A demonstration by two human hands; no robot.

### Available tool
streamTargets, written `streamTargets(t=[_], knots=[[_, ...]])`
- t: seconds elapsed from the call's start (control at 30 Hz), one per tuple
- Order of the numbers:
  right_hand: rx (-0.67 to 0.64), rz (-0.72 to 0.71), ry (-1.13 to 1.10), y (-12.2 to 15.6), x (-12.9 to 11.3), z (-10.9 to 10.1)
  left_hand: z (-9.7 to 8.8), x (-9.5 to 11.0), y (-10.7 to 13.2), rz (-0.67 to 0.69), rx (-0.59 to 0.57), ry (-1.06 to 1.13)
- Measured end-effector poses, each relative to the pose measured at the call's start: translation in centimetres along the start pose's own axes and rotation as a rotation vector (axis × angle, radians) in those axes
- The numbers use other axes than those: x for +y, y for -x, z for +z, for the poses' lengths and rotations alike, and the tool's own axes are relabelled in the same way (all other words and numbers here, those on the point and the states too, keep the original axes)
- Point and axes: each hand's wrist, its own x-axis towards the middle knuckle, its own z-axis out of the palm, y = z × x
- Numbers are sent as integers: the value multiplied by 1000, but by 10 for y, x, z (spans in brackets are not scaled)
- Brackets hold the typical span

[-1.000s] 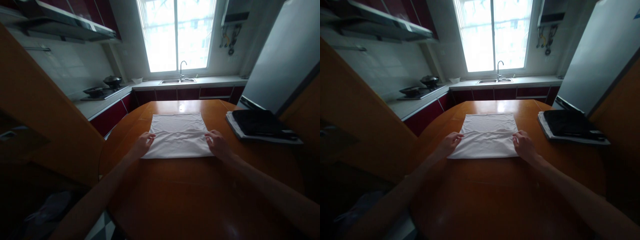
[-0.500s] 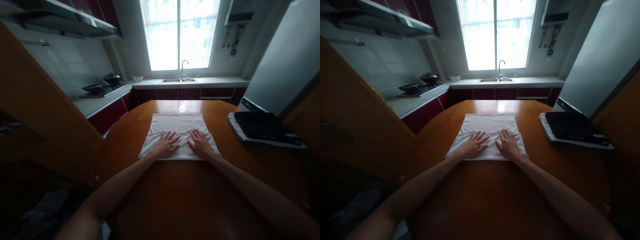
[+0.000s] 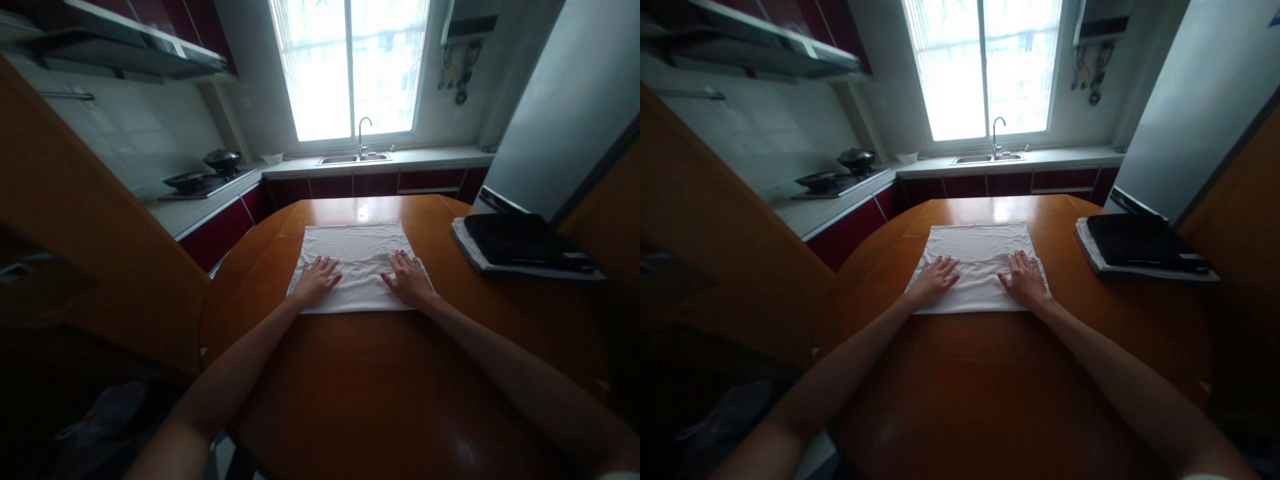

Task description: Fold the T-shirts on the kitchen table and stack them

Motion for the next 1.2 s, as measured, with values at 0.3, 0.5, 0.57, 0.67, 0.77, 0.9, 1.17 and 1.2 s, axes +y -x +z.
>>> streamTargets(t=[0.3, 0.5, 0.57, 0.67, 0.77, 0.9, 1.17, 1.2], knots=[[-193, 151, -65, -10, 30, 8, 3, -12, -2, -22, -60, 45], [35, 65, -40, -5, 28, 1, 1, -13, -1, -18, -9, 57], [48, 61, -33, -4, 30, 1, 1, -14, -1, -28, -1, 51], [-104, 120, -52, -4, 34, 4, 3, -15, 0, -40, -28, 55], [-123, 144, -68, -5, 36, 6, 2, -19, 0, -33, -37, 80], [63, 63, -94, -7, 37, 0, -5, -30, 0, 20, 24, 113], [-1, -218, -206, 30, 54, -2, -8, -50, 44, 145, 73, 129], [-46, -261, -208, 40, 60, -2, -8, -53, 56, 194, 60, 138]])
